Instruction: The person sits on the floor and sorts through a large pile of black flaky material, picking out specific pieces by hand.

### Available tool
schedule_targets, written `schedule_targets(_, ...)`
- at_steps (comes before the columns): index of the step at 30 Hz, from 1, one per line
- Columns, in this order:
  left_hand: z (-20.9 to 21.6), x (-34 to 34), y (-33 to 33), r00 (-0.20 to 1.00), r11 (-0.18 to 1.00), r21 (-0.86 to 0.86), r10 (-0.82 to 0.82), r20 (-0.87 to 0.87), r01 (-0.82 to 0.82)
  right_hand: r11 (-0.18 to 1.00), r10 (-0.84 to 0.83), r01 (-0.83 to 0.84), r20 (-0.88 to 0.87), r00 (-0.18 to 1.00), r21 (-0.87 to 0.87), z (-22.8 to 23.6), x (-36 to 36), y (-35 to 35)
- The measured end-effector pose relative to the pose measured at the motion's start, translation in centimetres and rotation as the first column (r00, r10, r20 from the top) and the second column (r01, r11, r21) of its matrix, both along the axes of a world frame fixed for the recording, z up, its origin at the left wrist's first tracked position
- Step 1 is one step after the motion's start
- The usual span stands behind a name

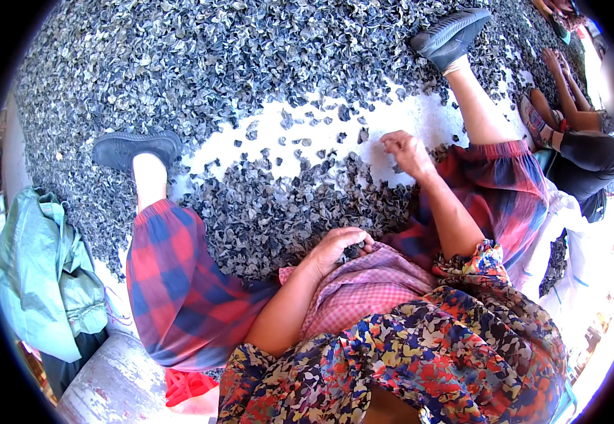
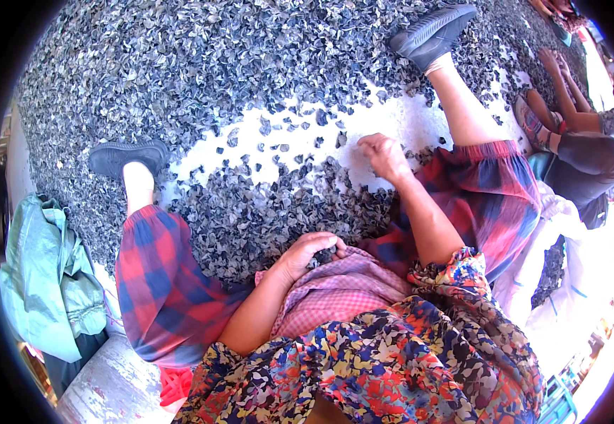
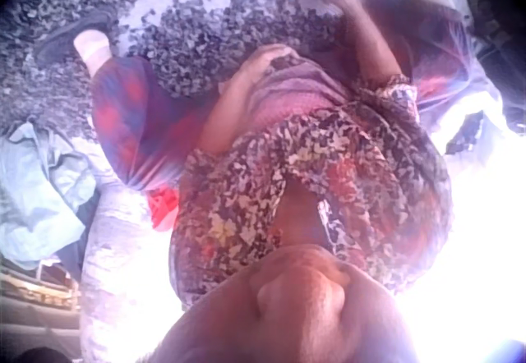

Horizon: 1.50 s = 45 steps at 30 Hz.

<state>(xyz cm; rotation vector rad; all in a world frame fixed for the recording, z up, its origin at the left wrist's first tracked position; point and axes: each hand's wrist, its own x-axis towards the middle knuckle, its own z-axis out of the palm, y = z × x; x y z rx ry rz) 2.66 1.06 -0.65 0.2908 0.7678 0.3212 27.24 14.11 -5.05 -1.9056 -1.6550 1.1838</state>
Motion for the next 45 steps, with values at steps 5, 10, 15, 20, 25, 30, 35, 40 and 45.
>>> schedule_targets(5, -0.2, -0.2, -0.1, 1.0, 1.0, -0.02, 0.011, 0.004, -0.011, 0.954, -0.056, -0.013, 0.222, 0.973, 0.301, -0.8, 1.8, 5.2)
schedule_targets(10, -0.5, -0.2, -0.1, 1.0, 1.0, 0.009, 0.003, 0.005, -0.003, 0.97, 0.001, -0.11, 0.451, 0.893, 0.215, -2.0, 1.4, 9.7)
schedule_targets(15, -0.1, -0.2, 0.0, 1.0, 1.0, 0.003, 0.015, -0.003, -0.015, 0.924, 0.296, -0.382, 0.593, 0.749, 0.022, -1.4, -2.2, 8.0)
schedule_targets(20, -0.3, -0.2, 0.0, 1.0, 1.0, 0.003, 0.015, 0.017, -0.015, 0.945, 0.199, -0.268, 0.319, 0.927, 0.187, -1.2, 0.4, 4.0)
schedule_targets(25, 0.4, -0.1, 0.3, 1.0, 1.0, -0.01, 0.023, 0.02, -0.023, 0.973, -0.095, 0.056, 0.165, 0.982, 0.225, -1.8, 1.8, 3.2)
schedule_targets(30, 0.3, -0.2, 0.4, 1.0, 1.0, 0.018, 0.0, 0.001, 0.0, 0.927, 0.083, -0.188, 0.311, 0.947, 0.324, -2.0, -1.5, 3.3)
schedule_targets(35, 0.0, -0.1, 0.2, 1.0, 1.0, -0.015, 0.003, -0.017, -0.003, 0.837, 0.352, -0.536, 0.639, 0.684, 0.113, 0.1, -10.5, 0.3)
schedule_targets(40, 0.0, -0.1, 0.1, 1.0, 1.0, 0.006, 0.008, -0.005, -0.008, 0.689, 0.528, -0.696, 0.519, 0.672, 0.202, 1.4, -10.3, -4.9)
schedule_targets(45, -0.3, 0.0, 0.0, 1.0, 1.0, -0.005, 0.016, 0.02, -0.016, 0.796, 0.404, -0.603, 0.694, 0.596, 0.053, 2.9, -5.7, -4.9)
